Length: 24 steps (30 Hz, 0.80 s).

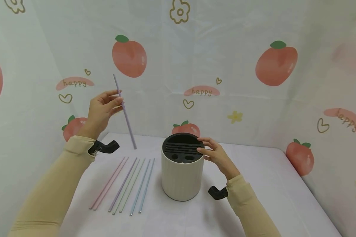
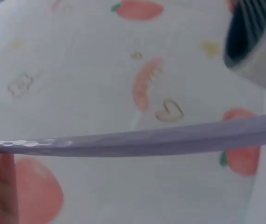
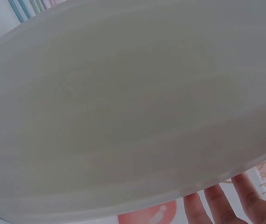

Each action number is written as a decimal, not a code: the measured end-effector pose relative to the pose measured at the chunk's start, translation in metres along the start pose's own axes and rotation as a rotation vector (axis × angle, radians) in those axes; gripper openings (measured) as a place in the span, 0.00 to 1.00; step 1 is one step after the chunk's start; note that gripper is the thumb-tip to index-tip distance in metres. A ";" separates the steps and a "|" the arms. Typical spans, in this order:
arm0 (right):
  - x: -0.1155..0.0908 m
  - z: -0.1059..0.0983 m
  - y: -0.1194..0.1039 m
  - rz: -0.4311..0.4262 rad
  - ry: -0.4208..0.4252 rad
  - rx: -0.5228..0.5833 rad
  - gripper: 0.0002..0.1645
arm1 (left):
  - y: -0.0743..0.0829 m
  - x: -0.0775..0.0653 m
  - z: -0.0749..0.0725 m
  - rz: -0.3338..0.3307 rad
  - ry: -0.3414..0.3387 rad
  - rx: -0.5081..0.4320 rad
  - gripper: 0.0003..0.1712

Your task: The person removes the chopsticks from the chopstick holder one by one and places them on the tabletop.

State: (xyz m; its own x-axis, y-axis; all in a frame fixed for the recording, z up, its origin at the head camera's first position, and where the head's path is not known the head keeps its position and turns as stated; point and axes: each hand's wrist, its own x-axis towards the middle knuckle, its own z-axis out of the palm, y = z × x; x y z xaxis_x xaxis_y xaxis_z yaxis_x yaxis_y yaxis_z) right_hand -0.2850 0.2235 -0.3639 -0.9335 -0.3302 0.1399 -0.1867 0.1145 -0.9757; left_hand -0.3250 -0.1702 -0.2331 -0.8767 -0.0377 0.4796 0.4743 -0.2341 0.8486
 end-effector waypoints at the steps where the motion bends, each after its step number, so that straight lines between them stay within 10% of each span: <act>1: 0.000 0.000 0.000 -0.003 0.000 0.001 0.26 | -0.006 -0.003 -0.008 -0.031 -0.006 0.041 0.12; 13: 0.000 0.000 0.000 0.005 0.012 0.000 0.27 | -0.102 -0.055 -0.087 -0.381 -0.157 0.515 0.26; 24: 0.001 -0.001 0.001 0.005 0.010 -0.008 0.28 | -0.153 -0.090 -0.096 -0.607 -0.165 0.656 0.24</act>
State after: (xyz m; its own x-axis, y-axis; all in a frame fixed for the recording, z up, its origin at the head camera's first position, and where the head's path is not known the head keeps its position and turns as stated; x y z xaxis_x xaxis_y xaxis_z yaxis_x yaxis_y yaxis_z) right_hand -0.2862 0.2243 -0.3644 -0.9375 -0.3200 0.1364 -0.1840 0.1235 -0.9751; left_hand -0.3266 -0.2241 -0.4273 -0.9921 0.0626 -0.1087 -0.0711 0.4336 0.8983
